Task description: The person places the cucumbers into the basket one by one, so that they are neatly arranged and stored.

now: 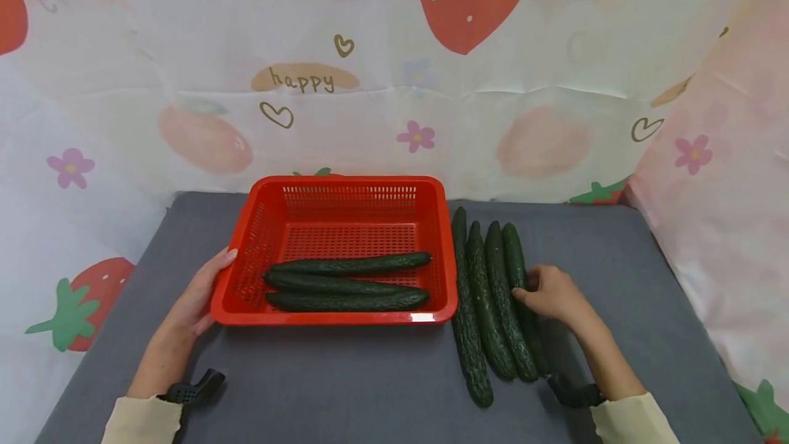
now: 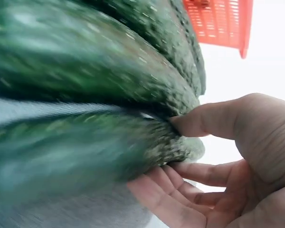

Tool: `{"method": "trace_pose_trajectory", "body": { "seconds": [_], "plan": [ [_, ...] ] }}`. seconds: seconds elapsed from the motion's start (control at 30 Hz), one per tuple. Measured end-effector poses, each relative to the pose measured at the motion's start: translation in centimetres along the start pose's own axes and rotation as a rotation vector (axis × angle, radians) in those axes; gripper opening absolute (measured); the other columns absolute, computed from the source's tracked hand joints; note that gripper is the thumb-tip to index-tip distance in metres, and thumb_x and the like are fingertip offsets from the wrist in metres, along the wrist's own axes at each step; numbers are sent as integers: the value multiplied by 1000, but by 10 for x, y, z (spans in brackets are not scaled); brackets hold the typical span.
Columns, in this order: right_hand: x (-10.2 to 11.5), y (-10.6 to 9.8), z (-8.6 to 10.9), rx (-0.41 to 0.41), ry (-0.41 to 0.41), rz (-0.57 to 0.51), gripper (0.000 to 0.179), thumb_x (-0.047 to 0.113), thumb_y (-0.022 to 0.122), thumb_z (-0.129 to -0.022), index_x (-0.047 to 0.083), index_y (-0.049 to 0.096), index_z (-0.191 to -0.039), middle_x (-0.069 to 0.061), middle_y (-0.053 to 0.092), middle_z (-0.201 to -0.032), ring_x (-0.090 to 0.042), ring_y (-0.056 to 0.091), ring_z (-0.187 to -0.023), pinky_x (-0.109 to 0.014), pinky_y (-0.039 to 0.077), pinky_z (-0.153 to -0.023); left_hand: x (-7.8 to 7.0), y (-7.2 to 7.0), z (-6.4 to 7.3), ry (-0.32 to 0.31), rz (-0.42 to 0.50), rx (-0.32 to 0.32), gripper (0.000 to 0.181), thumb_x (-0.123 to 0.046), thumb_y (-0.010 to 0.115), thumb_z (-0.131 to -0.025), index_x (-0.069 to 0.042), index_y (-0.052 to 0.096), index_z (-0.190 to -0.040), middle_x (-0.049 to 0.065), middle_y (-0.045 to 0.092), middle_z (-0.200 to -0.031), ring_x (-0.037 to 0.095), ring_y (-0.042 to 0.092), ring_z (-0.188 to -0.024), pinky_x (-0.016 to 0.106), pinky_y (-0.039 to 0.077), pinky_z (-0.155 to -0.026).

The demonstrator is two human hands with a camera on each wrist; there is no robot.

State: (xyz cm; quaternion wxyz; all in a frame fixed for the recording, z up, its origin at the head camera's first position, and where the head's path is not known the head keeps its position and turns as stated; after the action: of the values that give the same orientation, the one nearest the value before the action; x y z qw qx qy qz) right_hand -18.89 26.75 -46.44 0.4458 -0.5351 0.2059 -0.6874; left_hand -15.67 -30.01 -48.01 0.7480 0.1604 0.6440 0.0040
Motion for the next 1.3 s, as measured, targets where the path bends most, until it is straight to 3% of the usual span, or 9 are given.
{"method": "trace_pose_trajectory", "body": {
  "seconds": [0.1, 0.23, 0.43, 0.67, 0.93, 1.3],
  "plan": [
    [-1, -6, -4, 57, 34, -38, 64, 18, 64, -103, -24, 39, -144, -48, 50, -140, -36, 75, -92, -40, 65, -70, -1, 1, 0, 7, 3, 14, 40, -33, 39, -115, -18, 41, -153, -9, 68, -128, 3, 69, -111, 24, 61, -95],
    [-2, -10, -6, 90, 37, -13, 64, 18, 65, -102, -24, 40, -144, -48, 50, -140, -43, 72, -100, -43, 64, -74, -1, 1, 1, -1, -2, 1, 37, -33, 40, -115, -21, 43, -150, -10, 68, -125, 3, 69, -109, 23, 61, -94],
    [-3, -14, 2, 25, -20, 119, 57, 16, 68, -100, -22, 49, -138, -44, 60, -132, -59, 61, -119, -58, 59, -88, -1, 2, -2, -26, 1, -18, 44, -35, 42, -115, -17, 39, -155, -9, 67, -127, 3, 69, -110, 24, 61, -94],
    [0, -7, 11, -23, -50, 236, 68, 30, 73, -99, -20, 51, -138, -41, 64, -125, -56, 65, -110, -61, 57, -83, -2, 1, -1, -27, -24, -29, 46, -36, 42, -115, -16, 38, -155, -9, 67, -128, 3, 69, -111, 24, 61, -94],
    [-5, -8, 13, -46, -10, 185, 62, 29, 71, -100, -20, 55, -135, -39, 66, -125, -53, 67, -109, -59, 58, -84, 0, 0, 1, 9, 10, 16, 40, -32, 39, -115, -20, 41, -154, -9, 69, -126, 3, 71, -108, 24, 62, -93],
    [-10, -6, 18, -51, 5, 75, 63, 30, 68, -103, -20, 52, -138, -42, 62, -131, -57, 63, -116, -58, 59, -86, -2, 1, 2, 14, 23, 26, 40, -30, 39, -116, -18, 41, -154, -8, 70, -125, 4, 72, -107, 25, 62, -92]
  ]
}}
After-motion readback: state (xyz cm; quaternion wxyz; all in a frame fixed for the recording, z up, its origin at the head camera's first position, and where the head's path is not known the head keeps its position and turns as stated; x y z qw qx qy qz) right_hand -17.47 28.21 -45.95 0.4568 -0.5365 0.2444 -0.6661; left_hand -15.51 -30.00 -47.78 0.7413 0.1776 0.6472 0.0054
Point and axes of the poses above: each hand's wrist, its own z-axis away from the middle knuckle, its own y-axis out of the palm, x = y × z, the point moved 4 cm from there along -z, towards the middle knuckle
